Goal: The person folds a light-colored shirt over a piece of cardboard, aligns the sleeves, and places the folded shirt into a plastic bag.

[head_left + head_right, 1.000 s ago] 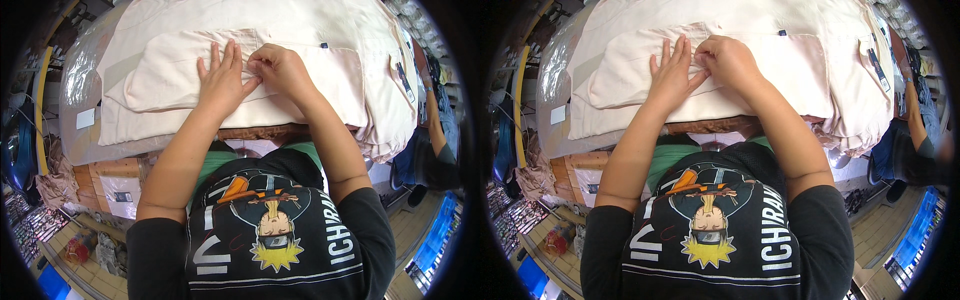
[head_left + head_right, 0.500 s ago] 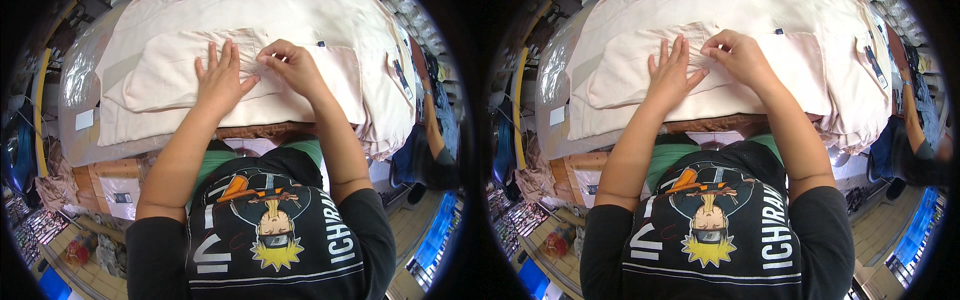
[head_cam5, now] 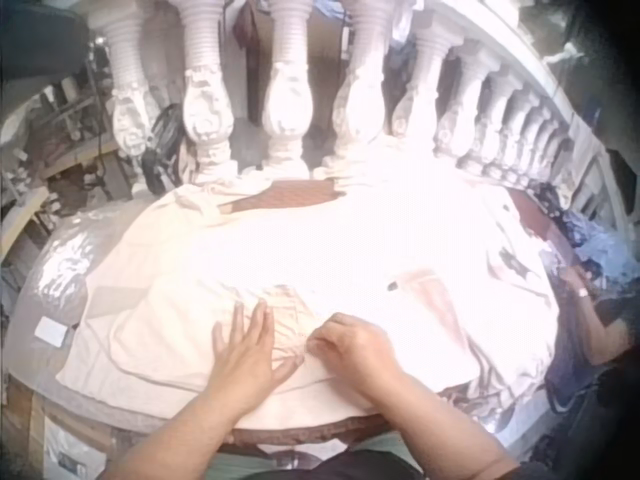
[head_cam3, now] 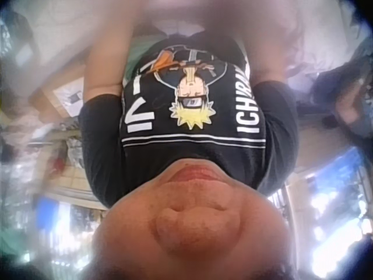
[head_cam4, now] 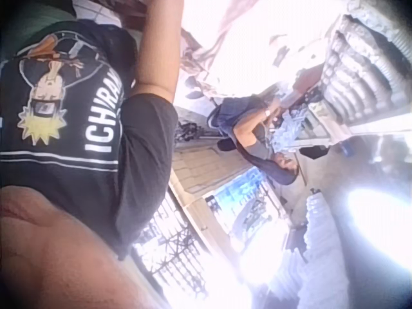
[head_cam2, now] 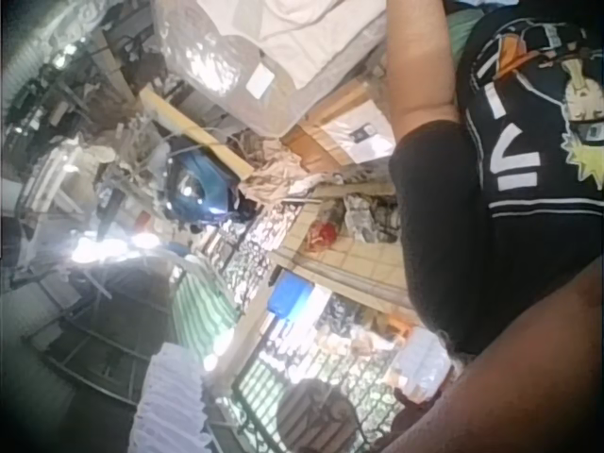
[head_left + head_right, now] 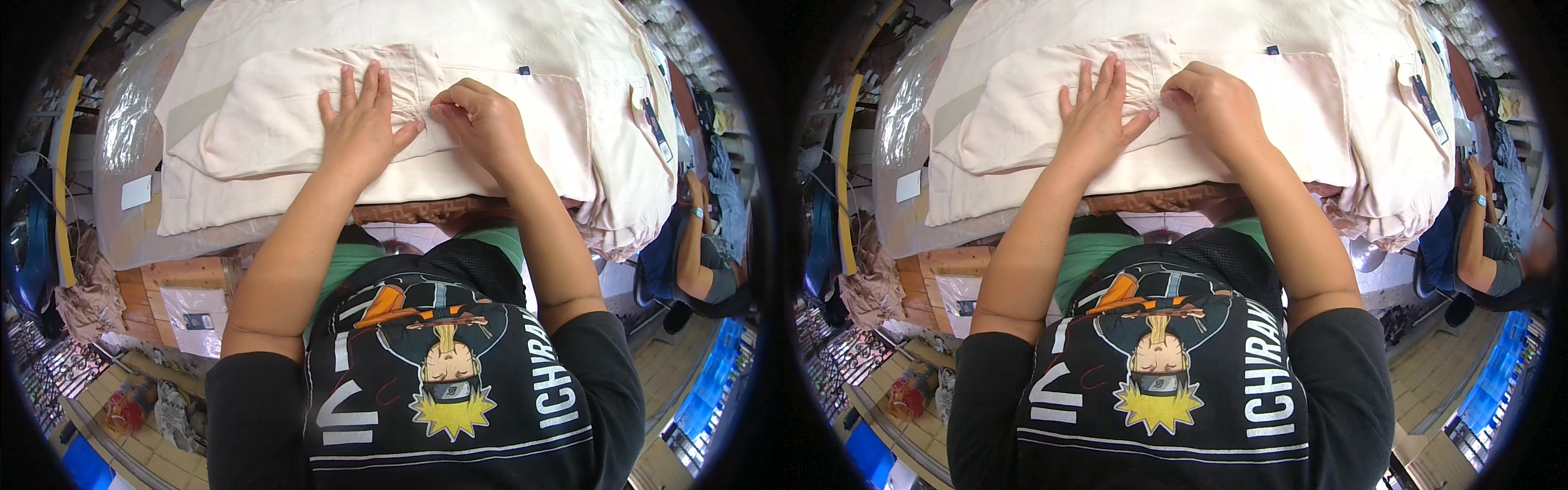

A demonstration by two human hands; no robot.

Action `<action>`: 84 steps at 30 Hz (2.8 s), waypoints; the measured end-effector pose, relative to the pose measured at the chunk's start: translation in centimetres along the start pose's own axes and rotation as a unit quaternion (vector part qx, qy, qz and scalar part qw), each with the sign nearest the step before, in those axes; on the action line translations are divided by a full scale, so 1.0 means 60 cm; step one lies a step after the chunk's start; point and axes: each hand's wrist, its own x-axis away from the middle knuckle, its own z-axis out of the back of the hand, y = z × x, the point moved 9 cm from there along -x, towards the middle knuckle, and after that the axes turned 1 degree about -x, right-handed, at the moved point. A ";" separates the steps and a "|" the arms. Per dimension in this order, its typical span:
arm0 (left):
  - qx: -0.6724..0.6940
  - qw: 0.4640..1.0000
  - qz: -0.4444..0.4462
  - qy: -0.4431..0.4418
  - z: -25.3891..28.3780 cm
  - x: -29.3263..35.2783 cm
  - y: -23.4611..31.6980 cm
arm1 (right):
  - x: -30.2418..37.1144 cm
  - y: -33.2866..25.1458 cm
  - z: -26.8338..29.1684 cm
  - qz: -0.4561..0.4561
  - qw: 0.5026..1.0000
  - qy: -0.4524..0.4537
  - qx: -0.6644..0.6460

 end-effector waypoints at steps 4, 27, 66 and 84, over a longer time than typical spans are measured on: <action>0.000 1.000 0.001 -0.003 0.000 0.000 0.002 | 0.016 -0.001 0.008 0.013 0.999 0.004 0.039; 0.084 0.990 -0.046 0.100 0.046 0.008 0.010 | 0.066 -0.083 0.206 0.245 0.756 -0.154 -0.587; 0.484 0.537 -0.628 -0.288 0.485 0.366 0.182 | 0.059 -0.029 0.016 0.117 0.986 -0.026 0.115; 0.469 0.808 -0.103 -0.343 0.171 0.062 -0.009 | -0.024 0.028 0.160 0.044 0.991 0.024 0.127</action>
